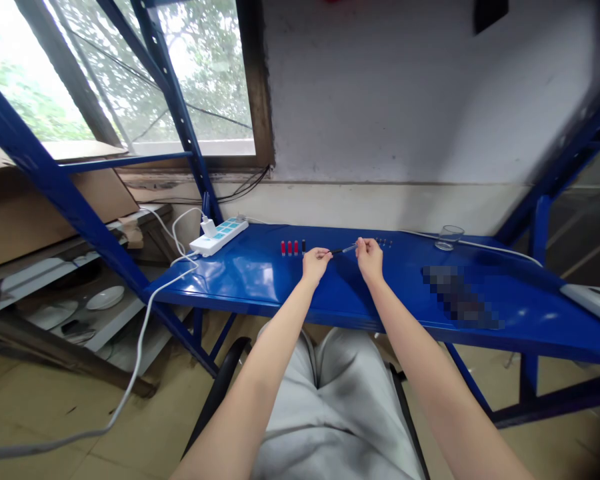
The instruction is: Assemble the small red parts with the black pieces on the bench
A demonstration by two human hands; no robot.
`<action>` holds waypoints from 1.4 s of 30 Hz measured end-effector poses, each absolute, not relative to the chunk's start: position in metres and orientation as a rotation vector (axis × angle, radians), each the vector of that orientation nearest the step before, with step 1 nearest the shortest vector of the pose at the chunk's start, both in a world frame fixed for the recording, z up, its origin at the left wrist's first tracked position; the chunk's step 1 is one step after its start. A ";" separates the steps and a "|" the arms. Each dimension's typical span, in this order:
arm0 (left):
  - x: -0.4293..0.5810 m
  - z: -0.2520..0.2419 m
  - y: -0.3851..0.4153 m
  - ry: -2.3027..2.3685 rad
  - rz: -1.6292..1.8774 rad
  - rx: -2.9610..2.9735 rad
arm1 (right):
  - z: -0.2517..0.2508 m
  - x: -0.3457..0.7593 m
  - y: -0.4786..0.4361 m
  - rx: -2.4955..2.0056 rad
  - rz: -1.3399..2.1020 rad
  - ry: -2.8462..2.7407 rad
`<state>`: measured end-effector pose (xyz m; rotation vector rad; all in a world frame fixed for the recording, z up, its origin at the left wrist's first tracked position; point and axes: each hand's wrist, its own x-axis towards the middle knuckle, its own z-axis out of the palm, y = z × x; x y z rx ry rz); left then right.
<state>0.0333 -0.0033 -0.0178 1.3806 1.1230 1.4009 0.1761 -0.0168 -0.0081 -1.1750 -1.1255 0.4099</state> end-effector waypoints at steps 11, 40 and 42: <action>0.034 -0.016 -0.006 1.103 1.367 1.368 | -0.016 0.180 -0.008 -1.097 0.526 -1.033; 0.038 -0.019 -0.006 0.898 1.335 1.434 | -0.008 0.173 -0.015 -0.996 0.986 -0.987; 0.039 -0.021 -0.004 0.892 1.342 1.449 | -0.008 0.171 -0.016 -0.993 1.025 -1.003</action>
